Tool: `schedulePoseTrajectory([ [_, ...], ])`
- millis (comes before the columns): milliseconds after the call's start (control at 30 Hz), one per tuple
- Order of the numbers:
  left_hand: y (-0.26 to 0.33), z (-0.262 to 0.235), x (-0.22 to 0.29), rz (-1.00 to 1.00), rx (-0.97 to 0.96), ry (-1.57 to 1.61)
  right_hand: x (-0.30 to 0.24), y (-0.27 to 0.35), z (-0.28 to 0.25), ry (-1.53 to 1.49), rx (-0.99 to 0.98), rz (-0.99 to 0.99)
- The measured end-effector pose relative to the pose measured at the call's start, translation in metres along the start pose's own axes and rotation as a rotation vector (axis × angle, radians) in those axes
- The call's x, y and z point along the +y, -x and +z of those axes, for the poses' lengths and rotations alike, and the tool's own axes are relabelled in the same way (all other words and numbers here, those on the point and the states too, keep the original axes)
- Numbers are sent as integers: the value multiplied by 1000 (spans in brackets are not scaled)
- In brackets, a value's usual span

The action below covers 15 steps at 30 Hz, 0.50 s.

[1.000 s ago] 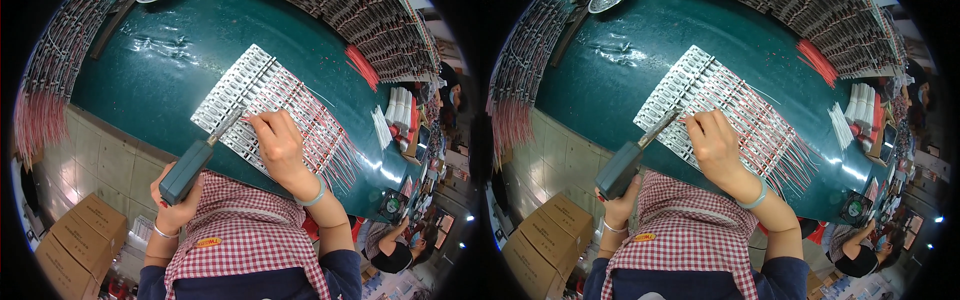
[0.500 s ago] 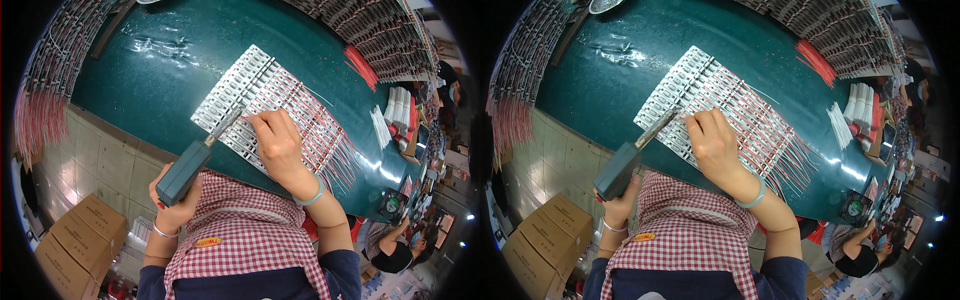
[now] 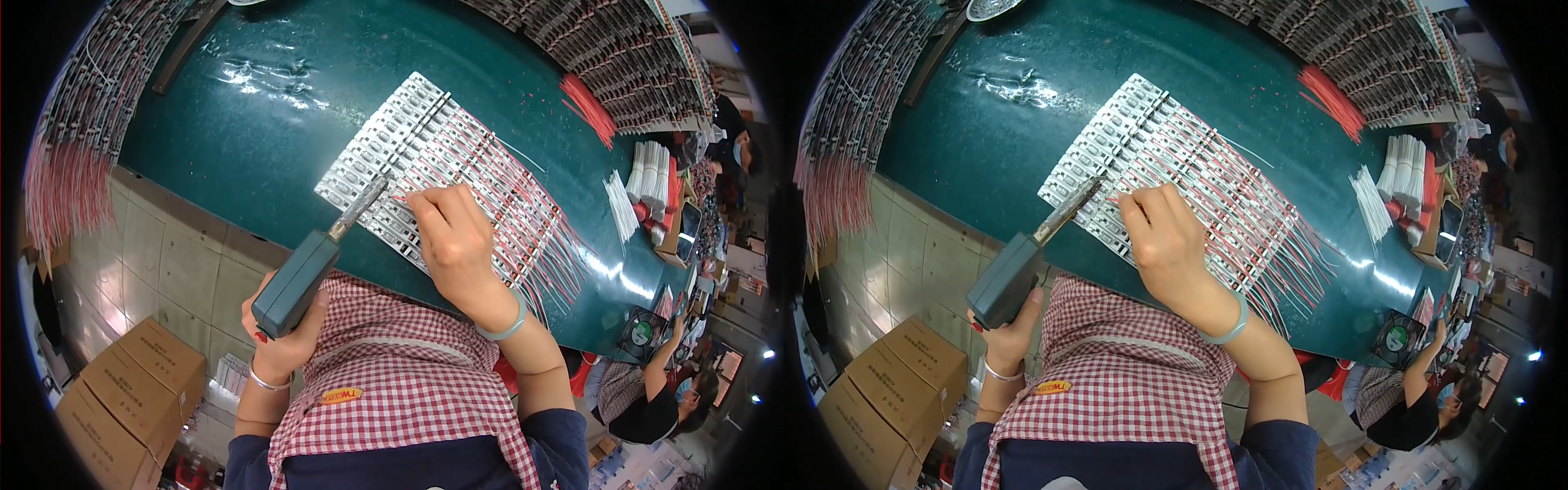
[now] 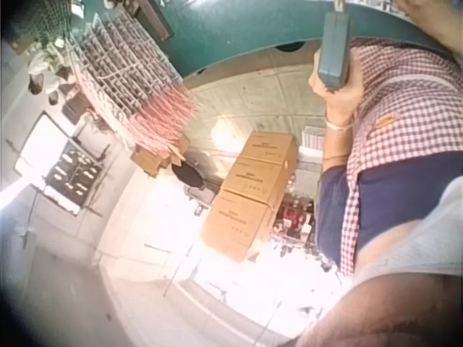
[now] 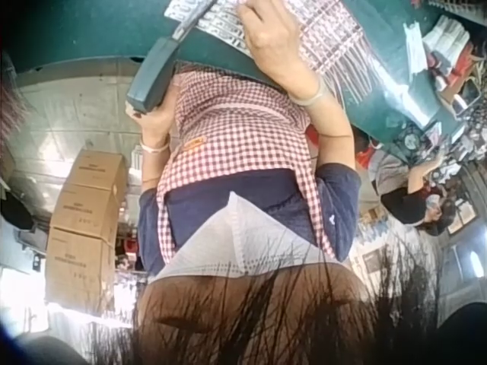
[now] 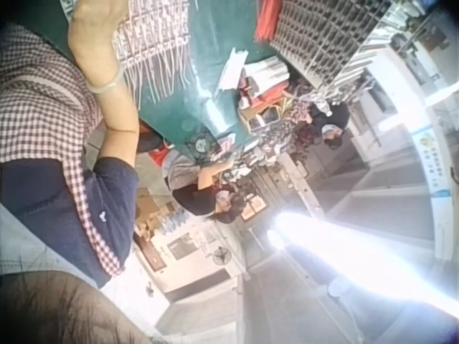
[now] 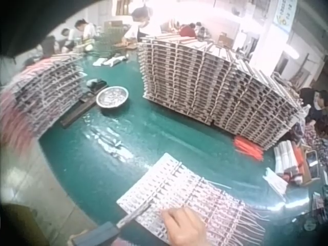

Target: The person attaches wires to a circuit panel using a handheld tool, places the completed panel onto a stack, retrieves a new panel, and attaches wires into it.

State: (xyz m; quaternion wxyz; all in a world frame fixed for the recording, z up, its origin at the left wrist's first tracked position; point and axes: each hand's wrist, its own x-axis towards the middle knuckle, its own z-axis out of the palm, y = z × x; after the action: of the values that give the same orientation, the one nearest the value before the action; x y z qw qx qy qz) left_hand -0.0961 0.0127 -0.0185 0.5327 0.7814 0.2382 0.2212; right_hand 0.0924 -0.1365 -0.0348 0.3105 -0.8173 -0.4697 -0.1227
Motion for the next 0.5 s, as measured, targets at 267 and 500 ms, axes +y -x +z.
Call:
schedulePoseTrajectory([
  [267, 1, -1, 0, -17, -20, 1, -1, 1, 2, -28, -23, 6],
  [500, 2, 1, -6, -14, -44, 17, -1, 1, 4, -7, -36, 2],
])
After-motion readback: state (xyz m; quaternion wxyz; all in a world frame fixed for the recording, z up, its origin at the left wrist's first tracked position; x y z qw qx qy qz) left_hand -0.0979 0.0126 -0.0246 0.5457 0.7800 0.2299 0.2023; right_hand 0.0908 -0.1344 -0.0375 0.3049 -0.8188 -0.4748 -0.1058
